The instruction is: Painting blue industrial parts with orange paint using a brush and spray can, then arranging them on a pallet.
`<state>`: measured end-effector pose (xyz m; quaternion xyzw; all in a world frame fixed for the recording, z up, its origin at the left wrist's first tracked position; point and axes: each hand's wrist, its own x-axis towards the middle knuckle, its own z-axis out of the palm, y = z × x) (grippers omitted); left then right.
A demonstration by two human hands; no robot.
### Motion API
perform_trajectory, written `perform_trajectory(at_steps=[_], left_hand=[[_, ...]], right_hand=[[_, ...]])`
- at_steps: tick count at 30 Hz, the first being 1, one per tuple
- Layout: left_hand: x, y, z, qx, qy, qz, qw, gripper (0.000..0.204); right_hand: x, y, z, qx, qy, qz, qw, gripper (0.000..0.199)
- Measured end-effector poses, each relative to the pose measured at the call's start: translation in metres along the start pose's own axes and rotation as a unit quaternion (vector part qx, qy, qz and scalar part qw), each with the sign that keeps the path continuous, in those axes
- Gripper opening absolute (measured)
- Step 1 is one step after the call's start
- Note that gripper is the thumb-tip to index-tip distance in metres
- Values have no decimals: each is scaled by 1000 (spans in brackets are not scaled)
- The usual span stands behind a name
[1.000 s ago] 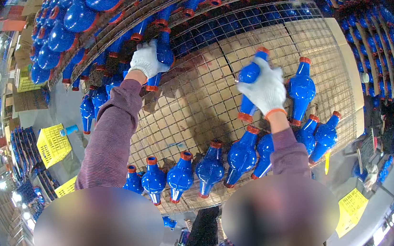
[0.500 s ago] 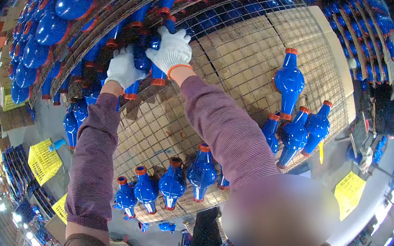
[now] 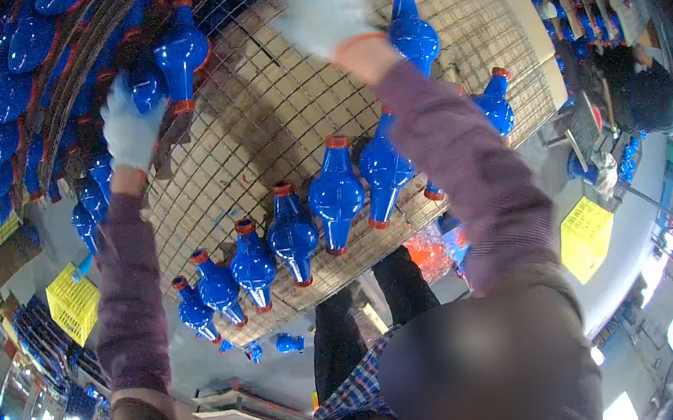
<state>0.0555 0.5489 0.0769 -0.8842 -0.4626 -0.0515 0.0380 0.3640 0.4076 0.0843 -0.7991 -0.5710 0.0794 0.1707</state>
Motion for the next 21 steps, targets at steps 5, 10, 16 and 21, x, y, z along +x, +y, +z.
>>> perform_trajectory(at_steps=[5,10,16,21], left_hand=[[-159,120,-67,-322,-111,15,940,54],[-220,222,-54,-290,-217,34,932,85],[-219,255,-16,-186,-313,-87,927,88],[-204,248,-28,-199,-299,-56,932,79]], right_hand=[[-93,101,-52,-192,-86,63,976,66],[-106,109,-31,-94,-87,161,979,81],[-97,104,-24,-60,-82,212,972,73],[-93,97,-30,-43,-82,216,972,77]])
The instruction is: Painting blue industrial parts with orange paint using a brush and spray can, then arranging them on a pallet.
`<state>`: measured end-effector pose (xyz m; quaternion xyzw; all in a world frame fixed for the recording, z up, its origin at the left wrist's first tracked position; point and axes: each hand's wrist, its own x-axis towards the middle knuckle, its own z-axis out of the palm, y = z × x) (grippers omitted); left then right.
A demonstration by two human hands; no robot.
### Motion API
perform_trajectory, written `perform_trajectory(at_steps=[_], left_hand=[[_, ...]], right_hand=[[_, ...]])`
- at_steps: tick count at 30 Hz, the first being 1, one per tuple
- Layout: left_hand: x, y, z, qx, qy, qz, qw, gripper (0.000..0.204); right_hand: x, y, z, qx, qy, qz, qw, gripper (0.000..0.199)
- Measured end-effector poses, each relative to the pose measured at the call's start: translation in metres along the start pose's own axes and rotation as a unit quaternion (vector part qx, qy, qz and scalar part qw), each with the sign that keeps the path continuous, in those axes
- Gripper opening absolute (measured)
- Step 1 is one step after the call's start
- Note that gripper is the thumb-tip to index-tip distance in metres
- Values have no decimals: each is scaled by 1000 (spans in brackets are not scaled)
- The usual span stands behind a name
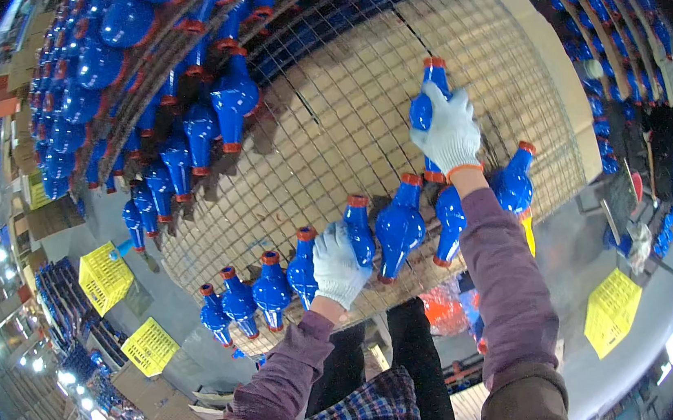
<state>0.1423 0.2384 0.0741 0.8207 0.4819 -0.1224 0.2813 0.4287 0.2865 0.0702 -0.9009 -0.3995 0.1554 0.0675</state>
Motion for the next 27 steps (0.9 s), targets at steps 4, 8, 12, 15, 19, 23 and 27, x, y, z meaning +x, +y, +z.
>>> perform_trajectory(at_steps=[4,8,12,15,19,23,27], left_hand=[[11,4,-40,-11,-35,-6,999,78],[47,1,-101,-65,54,78,993,87],[143,-11,-152,-10,127,89,988,89],[219,-18,-176,10,136,68,988,95],[284,-27,-201,117,110,31,987,97],[311,-41,-207,138,66,55,987,86],[313,-55,-183,218,148,69,962,102]], right_hand=[[0,-2,-5,9,-30,28,999,80],[0,-3,-8,20,-34,26,999,83],[1,-4,-9,12,-42,33,999,85],[2,-4,-8,1,-40,32,999,85],[2,-2,-4,5,-36,33,999,82],[2,-1,3,-3,-9,19,1000,81],[2,-1,1,-8,5,11,1000,80]])
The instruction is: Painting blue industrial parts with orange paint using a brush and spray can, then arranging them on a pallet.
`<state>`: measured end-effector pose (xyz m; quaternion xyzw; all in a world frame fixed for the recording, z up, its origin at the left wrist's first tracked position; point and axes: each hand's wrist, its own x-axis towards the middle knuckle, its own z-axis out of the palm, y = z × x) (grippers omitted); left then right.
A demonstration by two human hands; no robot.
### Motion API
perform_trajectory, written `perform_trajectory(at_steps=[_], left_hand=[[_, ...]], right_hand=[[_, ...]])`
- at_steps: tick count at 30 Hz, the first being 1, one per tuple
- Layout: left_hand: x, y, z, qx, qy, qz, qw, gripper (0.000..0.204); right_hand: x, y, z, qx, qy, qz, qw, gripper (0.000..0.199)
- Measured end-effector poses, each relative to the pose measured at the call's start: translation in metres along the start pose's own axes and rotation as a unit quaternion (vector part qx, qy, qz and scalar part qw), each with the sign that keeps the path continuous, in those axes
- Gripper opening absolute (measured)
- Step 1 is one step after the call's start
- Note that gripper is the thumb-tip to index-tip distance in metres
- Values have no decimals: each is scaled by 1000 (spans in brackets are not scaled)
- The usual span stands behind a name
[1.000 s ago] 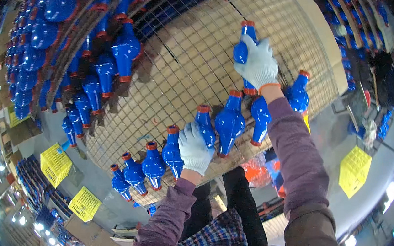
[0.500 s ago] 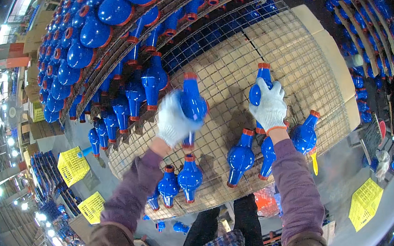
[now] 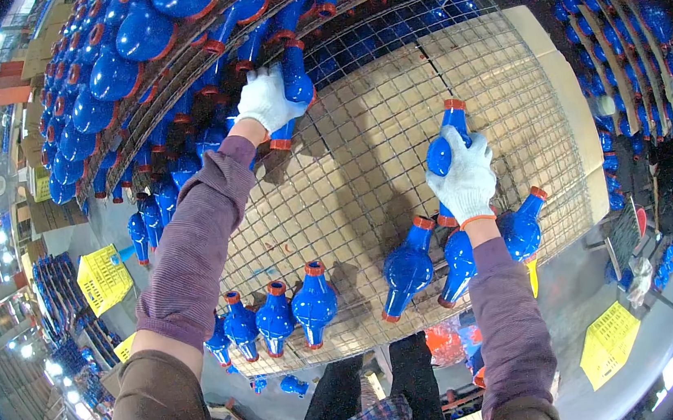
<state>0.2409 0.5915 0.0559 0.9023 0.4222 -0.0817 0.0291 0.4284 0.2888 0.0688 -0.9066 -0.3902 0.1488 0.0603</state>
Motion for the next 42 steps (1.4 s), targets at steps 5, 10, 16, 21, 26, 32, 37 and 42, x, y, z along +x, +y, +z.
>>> perform_trajectory(at_steps=[5,10,16,21,26,32,37,42], left_hand=[[5,0,21,29,-18,7,999,100],[9,-2,20,25,-29,15,999,99],[7,1,12,30,-55,2,998,107],[12,-6,18,44,-67,34,996,104],[17,-12,26,50,-73,56,994,118],[-4,-9,16,35,8,57,998,98],[-162,4,23,-172,218,26,960,67],[-377,30,24,-181,92,44,978,68]], right_hand=[[10,-16,-16,17,-19,36,999,77],[68,-88,-18,121,-11,-25,992,81],[147,-178,8,92,-35,-26,995,91],[151,-181,46,229,65,-58,969,73],[150,-176,53,210,71,-63,973,77],[149,-181,42,159,70,-78,982,83],[77,-131,3,140,16,-120,983,83],[-135,-33,-1,84,25,-134,987,49]])
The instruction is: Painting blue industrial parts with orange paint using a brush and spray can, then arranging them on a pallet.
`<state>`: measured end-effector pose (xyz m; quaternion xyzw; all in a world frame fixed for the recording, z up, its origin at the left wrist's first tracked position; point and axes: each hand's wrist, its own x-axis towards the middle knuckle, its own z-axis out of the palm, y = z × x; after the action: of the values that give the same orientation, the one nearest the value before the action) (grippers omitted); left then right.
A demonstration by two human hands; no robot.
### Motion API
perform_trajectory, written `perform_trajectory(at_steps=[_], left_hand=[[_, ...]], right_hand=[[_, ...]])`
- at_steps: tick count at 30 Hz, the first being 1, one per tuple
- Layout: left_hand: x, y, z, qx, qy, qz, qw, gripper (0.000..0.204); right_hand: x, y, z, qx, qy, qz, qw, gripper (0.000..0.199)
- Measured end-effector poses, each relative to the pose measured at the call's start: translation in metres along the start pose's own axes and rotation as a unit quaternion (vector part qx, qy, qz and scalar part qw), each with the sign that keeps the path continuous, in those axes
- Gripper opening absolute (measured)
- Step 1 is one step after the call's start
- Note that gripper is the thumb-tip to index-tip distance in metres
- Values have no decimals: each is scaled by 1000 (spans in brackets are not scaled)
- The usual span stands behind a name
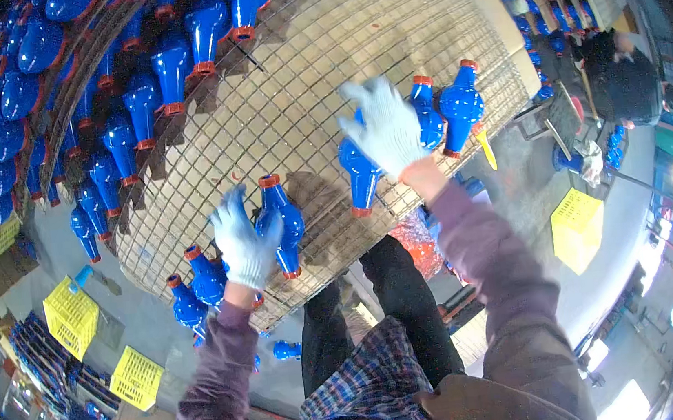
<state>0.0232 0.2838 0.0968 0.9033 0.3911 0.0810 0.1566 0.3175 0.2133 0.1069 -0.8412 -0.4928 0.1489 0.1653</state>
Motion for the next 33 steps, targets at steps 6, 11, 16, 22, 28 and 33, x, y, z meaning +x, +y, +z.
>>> perform_trajectory(at_steps=[6,11,16,22,28,33], left_hand=[[-54,23,34,-45,-103,-154,982,87],[-54,26,60,4,-93,-185,978,95],[-52,26,60,15,-110,-198,974,94],[-30,24,40,-45,-134,-176,974,98],[65,64,1,-148,-136,-193,961,84],[215,101,5,-163,-90,-139,973,84]], right_hand=[[-77,-21,47,-11,-36,193,981,80],[-63,-20,53,-15,-55,246,968,78],[-40,-15,26,105,-71,275,953,83],[50,30,-32,129,11,131,983,78],[167,103,-57,-23,-36,227,973,78],[172,122,-43,-31,-25,212,976,76]])
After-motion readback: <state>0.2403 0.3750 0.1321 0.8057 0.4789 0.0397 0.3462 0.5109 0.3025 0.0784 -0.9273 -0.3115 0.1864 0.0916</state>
